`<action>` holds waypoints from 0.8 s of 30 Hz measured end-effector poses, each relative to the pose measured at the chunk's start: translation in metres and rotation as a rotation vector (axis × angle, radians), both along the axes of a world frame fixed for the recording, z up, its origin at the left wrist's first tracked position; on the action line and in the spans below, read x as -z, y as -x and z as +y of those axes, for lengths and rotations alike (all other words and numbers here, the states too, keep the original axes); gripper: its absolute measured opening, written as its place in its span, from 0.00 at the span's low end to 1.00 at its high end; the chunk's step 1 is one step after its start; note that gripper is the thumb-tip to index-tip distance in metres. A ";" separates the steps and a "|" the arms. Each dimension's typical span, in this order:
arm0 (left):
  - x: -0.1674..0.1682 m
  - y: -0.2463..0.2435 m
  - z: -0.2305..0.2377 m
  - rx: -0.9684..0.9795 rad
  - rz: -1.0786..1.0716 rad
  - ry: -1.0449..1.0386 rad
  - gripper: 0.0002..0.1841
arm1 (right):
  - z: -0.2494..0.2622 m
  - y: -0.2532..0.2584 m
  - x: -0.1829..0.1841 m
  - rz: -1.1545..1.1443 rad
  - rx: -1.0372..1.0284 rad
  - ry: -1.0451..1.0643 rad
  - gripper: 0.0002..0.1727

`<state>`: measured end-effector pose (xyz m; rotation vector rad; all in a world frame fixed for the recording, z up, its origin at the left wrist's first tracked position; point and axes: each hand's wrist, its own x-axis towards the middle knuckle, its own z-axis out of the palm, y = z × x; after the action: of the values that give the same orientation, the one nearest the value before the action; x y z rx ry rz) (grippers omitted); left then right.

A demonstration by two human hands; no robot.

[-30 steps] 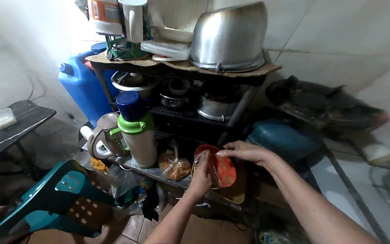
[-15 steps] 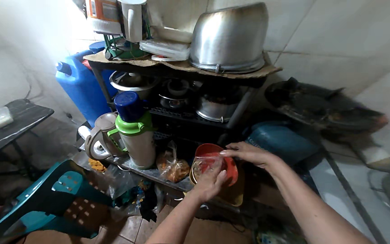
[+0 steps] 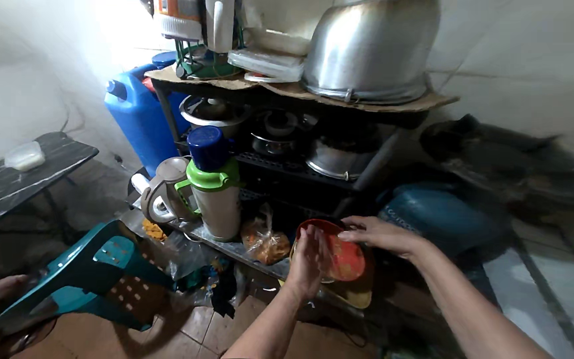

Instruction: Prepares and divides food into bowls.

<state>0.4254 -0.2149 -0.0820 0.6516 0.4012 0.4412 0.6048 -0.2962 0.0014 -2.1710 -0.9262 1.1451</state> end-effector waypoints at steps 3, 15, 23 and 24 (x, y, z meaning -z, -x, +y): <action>-0.013 0.001 0.002 -0.075 -0.066 0.375 0.32 | -0.003 0.019 -0.002 -0.046 0.011 -0.040 0.42; -0.007 0.003 -0.003 0.219 -0.119 0.060 0.50 | -0.019 0.025 0.010 -0.055 0.055 -0.074 0.41; -0.011 0.002 -0.013 0.417 0.046 -0.436 0.48 | -0.015 0.017 0.001 -0.022 0.043 -0.046 0.34; -0.010 0.004 -0.012 0.435 0.065 -0.464 0.48 | -0.014 0.016 0.001 -0.019 0.039 -0.049 0.32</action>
<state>0.4218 -0.2267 -0.0717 1.1772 0.2056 0.0925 0.5884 -0.3105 0.0002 -2.1544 -0.9071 1.0749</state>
